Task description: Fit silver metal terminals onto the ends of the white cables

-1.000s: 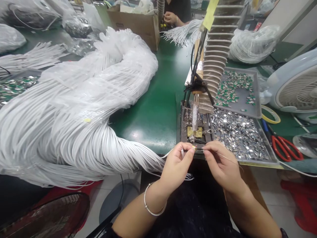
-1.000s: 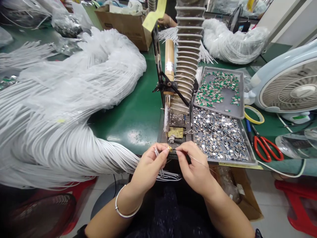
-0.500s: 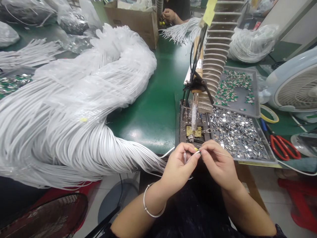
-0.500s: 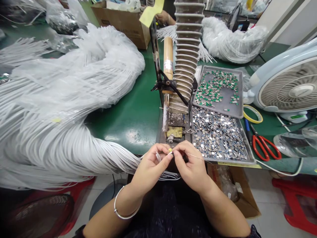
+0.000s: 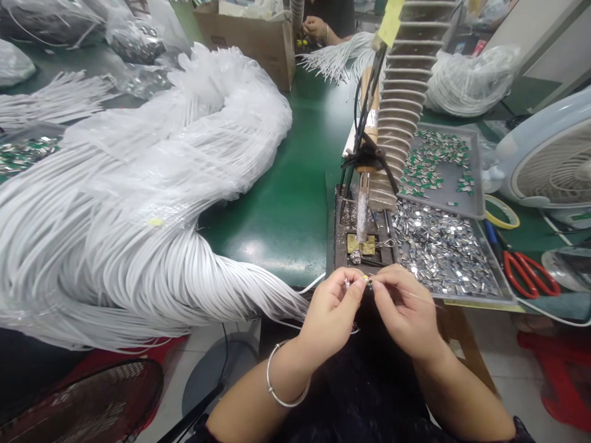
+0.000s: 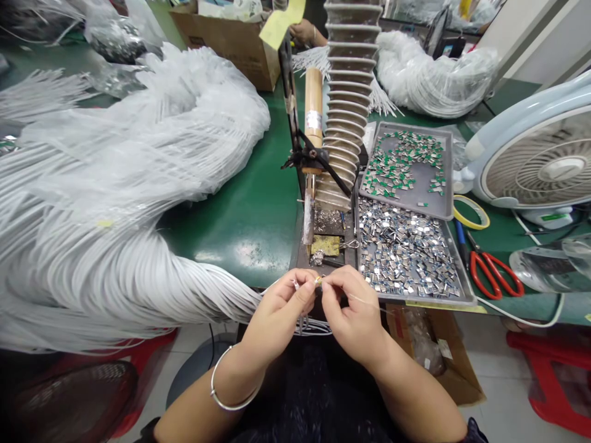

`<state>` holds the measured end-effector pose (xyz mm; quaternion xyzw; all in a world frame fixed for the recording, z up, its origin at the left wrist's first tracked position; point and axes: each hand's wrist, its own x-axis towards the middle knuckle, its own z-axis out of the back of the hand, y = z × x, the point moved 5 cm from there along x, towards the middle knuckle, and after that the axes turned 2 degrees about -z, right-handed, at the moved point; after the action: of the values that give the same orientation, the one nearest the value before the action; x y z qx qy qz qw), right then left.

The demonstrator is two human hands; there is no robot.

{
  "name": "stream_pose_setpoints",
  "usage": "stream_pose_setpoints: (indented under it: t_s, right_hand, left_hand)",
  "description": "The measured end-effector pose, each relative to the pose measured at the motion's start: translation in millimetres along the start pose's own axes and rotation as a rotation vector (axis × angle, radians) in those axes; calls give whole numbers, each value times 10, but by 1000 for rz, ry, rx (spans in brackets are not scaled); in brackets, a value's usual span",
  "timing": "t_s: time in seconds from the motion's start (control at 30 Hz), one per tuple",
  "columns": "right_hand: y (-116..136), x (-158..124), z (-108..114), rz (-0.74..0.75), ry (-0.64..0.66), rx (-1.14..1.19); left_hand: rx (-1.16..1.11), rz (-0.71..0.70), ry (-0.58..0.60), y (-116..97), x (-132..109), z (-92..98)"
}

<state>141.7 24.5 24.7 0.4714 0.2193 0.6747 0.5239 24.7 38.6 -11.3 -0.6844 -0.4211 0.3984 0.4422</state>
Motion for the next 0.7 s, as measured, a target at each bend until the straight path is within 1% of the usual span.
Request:
stream_pose_setpoints:
  t_s: [0.07, 0.13, 0.2, 0.4, 0.6, 0.7]
  right_hand:
    - [25, -18, -14, 66, 1, -38]
    - [26, -28, -15, 81, 7, -42]
    - [9, -31, 2, 58, -1, -35]
    - [-79, -30, 30, -88, -19, 43]
    - [-125, -36, 2, -126, -11, 96]
    - [-116, -30, -4, -99, -17, 84]
  left_hand:
    - [-46, 26, 5, 5, 3, 5]
    - [-89, 55, 16, 4, 2, 7]
    - [-115, 77, 13, -7, -1, 12]
    - [-137, 90, -30, -87, 4, 2]
    - [-95, 79, -11, -109, 16, -15]
    - [-49, 77, -8, -91, 16, -6]
